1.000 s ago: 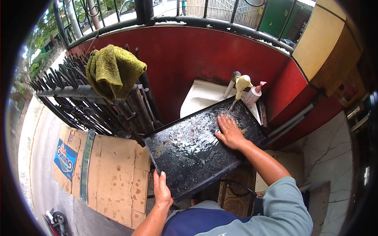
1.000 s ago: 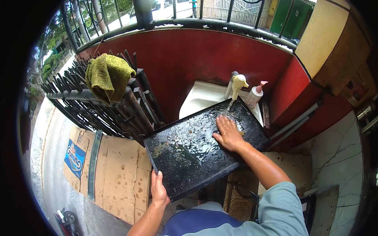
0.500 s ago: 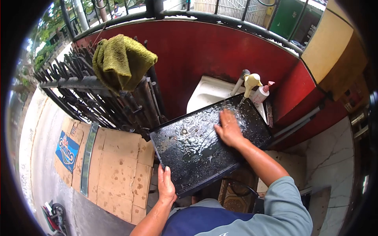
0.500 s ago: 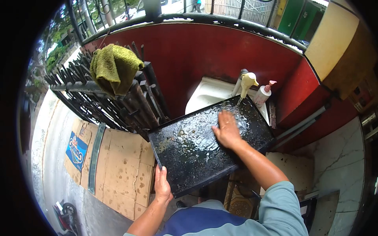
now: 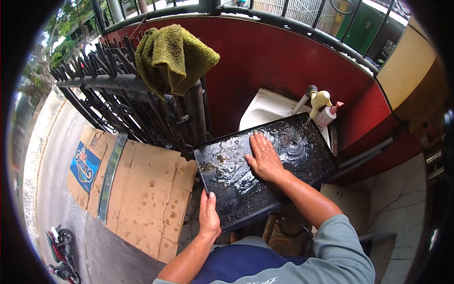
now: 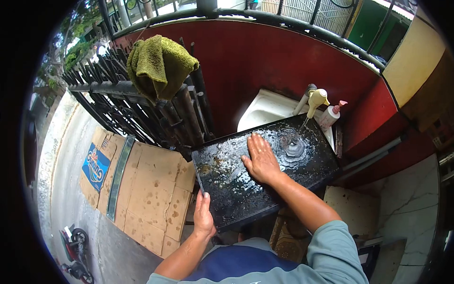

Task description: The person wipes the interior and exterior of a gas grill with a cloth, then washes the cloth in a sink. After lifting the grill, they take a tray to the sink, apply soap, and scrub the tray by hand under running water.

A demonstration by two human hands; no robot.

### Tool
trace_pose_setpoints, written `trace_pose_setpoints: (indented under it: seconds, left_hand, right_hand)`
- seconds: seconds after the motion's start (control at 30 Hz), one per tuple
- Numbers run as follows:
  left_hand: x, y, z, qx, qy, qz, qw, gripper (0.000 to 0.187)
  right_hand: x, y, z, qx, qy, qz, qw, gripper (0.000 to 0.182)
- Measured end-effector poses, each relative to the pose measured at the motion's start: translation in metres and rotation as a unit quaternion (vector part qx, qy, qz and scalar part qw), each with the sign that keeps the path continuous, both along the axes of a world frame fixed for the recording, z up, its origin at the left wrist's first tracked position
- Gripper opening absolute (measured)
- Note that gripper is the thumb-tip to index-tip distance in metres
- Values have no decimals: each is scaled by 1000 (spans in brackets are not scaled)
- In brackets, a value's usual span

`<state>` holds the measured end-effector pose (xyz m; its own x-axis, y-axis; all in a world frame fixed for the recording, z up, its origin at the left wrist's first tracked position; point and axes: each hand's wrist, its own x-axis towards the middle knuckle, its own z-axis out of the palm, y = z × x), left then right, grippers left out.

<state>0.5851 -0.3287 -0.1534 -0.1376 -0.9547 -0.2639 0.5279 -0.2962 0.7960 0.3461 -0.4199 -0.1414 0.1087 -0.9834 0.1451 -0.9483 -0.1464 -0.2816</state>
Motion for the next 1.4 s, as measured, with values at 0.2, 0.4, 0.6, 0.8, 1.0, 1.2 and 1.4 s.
trace_pose_setpoints:
  seconds: [0.2, 0.4, 0.6, 0.8, 1.0, 1.2, 1.4]
  left_hand:
    - [-1, -1, 4, 17, 39, -12, 999, 46]
    - [-3, 0, 15, 34, 50, -21, 998, 48]
    - [-2, -1, 8, 30, 58, -22, 998, 47]
    - [-3, 0, 8, 39, 34, -4, 999, 47]
    - [-4, -1, 10, 36, 26, -6, 999, 47]
    - [-3, -2, 3, 17, 51, -20, 998, 47]
    - [-4, 1, 0, 22, 5, 13, 1000, 45]
  right_hand:
    - [70, 15, 2, 16, -26, 200, 979, 70]
    - [77, -9, -2, -46, -42, 130, 990, 64]
    - [1, 33, 12, 56, 41, 159, 985, 69]
    - [-149, 14, -10, 53, 63, -135, 987, 70]
    - [-52, 1, -11, 54, 37, -74, 995, 77]
    - [-5, 48, 6, 54, 34, 166, 984, 75]
    - [-118, 11, -10, -108, 15, -166, 980, 44]
